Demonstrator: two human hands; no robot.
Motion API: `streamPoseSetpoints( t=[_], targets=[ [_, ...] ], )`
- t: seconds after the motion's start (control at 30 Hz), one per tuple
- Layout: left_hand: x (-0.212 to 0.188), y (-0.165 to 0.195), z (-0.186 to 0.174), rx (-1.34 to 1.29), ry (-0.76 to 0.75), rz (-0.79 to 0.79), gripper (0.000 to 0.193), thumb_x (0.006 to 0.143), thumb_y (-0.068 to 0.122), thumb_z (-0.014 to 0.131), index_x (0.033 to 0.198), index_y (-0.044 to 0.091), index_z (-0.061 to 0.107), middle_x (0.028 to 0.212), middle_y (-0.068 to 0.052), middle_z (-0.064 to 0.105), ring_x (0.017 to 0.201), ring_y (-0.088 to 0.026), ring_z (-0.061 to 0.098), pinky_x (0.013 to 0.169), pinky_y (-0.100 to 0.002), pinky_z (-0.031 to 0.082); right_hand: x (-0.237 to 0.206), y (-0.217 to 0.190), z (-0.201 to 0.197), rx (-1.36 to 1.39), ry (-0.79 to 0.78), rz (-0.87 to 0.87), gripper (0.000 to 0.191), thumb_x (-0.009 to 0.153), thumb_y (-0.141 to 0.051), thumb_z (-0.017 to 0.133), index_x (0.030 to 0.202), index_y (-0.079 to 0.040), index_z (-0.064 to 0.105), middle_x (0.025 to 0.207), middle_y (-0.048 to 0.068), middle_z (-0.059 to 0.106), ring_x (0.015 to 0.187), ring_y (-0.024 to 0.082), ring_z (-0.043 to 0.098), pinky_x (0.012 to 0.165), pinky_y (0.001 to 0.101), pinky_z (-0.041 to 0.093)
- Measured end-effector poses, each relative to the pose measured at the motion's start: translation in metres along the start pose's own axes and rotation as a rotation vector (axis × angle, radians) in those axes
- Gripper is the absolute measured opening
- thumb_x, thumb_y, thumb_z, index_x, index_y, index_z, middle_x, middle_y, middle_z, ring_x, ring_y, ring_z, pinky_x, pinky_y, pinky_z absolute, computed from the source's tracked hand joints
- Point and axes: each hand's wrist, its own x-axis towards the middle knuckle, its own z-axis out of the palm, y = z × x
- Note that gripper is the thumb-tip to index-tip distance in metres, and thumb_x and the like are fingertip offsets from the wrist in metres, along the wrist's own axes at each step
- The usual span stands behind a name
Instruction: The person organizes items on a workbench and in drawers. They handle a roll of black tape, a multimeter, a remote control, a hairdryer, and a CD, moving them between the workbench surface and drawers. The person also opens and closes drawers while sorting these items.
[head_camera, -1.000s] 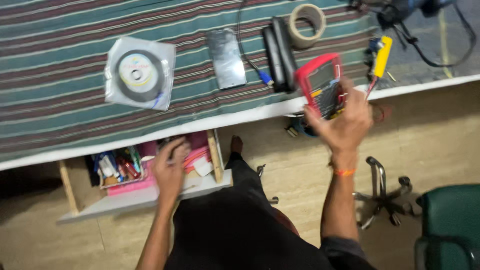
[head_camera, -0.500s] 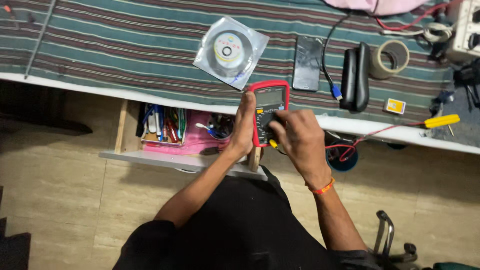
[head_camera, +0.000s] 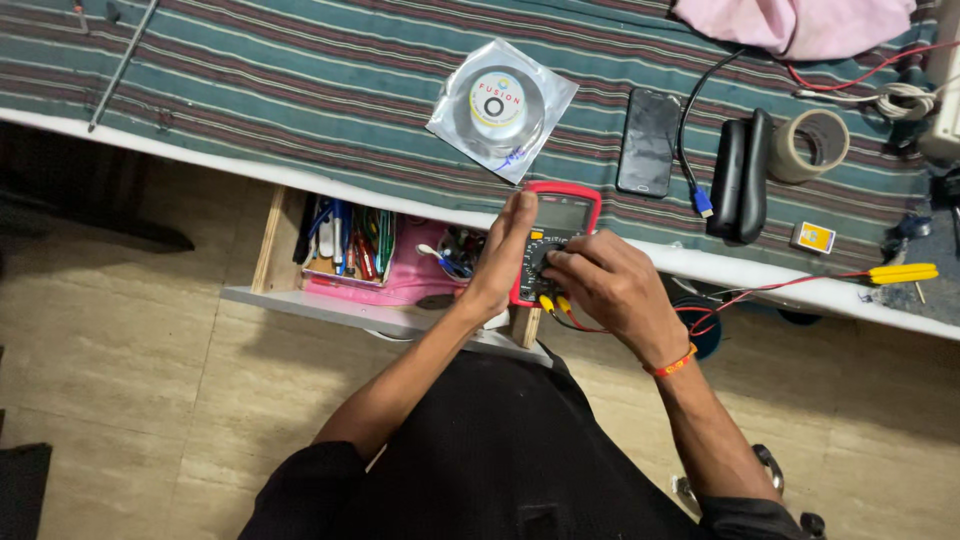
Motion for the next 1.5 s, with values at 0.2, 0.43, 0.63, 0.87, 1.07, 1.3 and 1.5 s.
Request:
streamPoseSetpoints(
  t=[0.2,0.43,0.63,0.87,1.07,1.3,1.5],
  targets=[
    [-0.002,-0.005,0.007,0.040,0.110,0.147,0.061,0.109,0.056,0.038,0.141,0.005,0.048,0.128,-0.009,0.056,0.116,-0.015,0.055,0.101,-0.032,0.047,-0.006,0.000,0.026,0.095,0.120,0.319,0.018,0.087,-0.014,0.083,0.093,-0.001,0.072,0.081,0.010,0.065,0.063,0.021,0.065,0.056,0.0335,0.051],
    [0.006,-0.006,0.012,-0.129,0.103,0.230,0.061,0.110,0.058,0.034,0.142,0.006,0.044,0.127,-0.008,0.056,0.110,-0.015,0.058,0.095,-0.033,0.052,0.006,-0.004,0.037,0.077,0.211,0.529,0.018,0.088,-0.013,0.083,0.085,0.000,0.071,0.074,0.010,0.066,0.061,0.020,0.064,0.055,0.0344,0.049],
    [0.009,-0.004,0.014,-0.411,0.100,0.126,0.071,0.101,0.067,0.042,0.145,0.010,0.042,0.129,-0.008,0.056,0.114,-0.018,0.059,0.096,-0.037,0.052,0.005,0.002,0.031,0.116,0.343,0.435,0.050,0.078,-0.019,0.087,0.119,0.000,0.064,0.105,0.016,0.066,0.088,0.024,0.066,0.069,0.0338,0.052],
    [0.020,0.028,-0.043,-0.681,-0.486,-0.065,0.088,0.092,0.071,0.062,0.144,0.003,0.044,0.138,-0.009,0.060,0.130,-0.019,0.060,0.115,-0.038,0.050,-0.008,0.026,0.003,0.420,-0.036,0.827,0.076,0.070,-0.026,0.089,0.139,-0.011,0.062,0.118,0.012,0.076,0.107,0.023,0.072,0.091,0.0339,0.060],
    [0.031,0.015,-0.065,-0.125,-0.310,-0.195,0.058,0.091,0.024,0.081,0.136,0.008,0.047,0.121,-0.007,0.060,0.111,-0.016,0.060,0.097,-0.034,0.050,-0.009,0.053,-0.013,0.031,0.004,0.184,0.067,0.078,-0.026,0.090,0.137,-0.006,0.066,0.126,0.020,0.072,0.107,0.028,0.071,0.088,0.0376,0.057],
    [0.027,0.005,-0.011,-0.445,0.255,0.174,0.039,0.097,0.023,0.071,0.129,0.007,0.055,0.117,-0.002,0.062,0.107,-0.013,0.062,0.092,-0.033,0.053,-0.047,0.025,0.062,0.930,0.174,0.931,0.029,0.103,-0.026,0.068,0.120,-0.004,0.073,0.085,0.006,0.067,0.064,0.010,0.063,0.059,0.0246,0.051],
    [0.005,0.058,0.004,0.063,-0.556,-0.284,0.053,0.089,0.025,0.076,0.135,0.004,0.061,0.110,-0.007,0.068,0.101,-0.017,0.066,0.092,-0.035,0.054,-0.011,0.112,0.007,0.171,-0.165,0.538,0.034,0.093,-0.032,0.080,0.106,-0.001,0.076,0.090,0.012,0.071,0.075,0.010,0.061,0.066,0.0296,0.048]
  ],
)
